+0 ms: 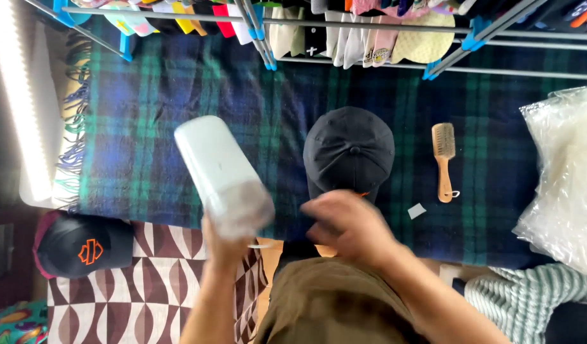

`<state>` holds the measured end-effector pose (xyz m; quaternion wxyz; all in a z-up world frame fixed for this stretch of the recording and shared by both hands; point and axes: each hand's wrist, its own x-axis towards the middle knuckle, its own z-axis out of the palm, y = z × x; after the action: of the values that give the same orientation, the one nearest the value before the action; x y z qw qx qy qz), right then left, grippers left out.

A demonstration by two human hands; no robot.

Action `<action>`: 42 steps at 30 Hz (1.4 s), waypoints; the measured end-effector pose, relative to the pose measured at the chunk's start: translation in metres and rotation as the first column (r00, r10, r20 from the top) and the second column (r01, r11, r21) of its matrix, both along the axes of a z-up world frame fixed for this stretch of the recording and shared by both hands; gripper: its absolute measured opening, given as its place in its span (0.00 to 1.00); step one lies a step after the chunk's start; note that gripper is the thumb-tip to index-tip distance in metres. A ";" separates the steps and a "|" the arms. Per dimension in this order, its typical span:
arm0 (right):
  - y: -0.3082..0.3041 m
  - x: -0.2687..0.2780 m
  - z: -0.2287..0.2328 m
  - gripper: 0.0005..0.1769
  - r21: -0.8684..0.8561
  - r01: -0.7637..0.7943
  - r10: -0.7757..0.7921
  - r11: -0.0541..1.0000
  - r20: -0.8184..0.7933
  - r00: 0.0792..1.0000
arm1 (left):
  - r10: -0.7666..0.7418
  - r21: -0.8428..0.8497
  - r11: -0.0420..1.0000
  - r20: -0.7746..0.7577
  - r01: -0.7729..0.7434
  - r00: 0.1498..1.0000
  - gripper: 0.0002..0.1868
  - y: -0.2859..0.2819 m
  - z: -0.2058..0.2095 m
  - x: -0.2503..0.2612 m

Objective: A person uses a brush and a handheld steamer to clean and restore a black baseball cap.

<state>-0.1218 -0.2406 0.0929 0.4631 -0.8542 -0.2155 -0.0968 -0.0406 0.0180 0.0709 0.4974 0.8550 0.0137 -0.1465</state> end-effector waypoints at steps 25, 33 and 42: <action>-0.156 0.018 -0.082 0.13 -0.233 0.922 -0.806 0.309 -0.579 0.123 | -0.036 0.271 0.953 0.539 -0.133 0.841 0.23 -0.070 -0.116 0.039; -0.120 0.076 -0.077 0.10 0.104 0.812 -0.643 0.575 -0.556 0.527 | -0.175 -0.446 0.886 -0.075 0.124 0.982 0.25 -0.151 -0.086 0.098; -0.098 0.063 -0.107 0.13 0.385 0.831 -0.598 0.402 -0.577 0.557 | -0.245 -0.556 0.809 -0.024 0.191 0.969 0.19 -0.156 -0.099 0.111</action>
<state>-0.0585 -0.3383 -0.0146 0.6565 -0.6574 0.3103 -0.2014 0.0700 -0.1382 -0.0280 0.7002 0.6642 -0.1036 -0.2405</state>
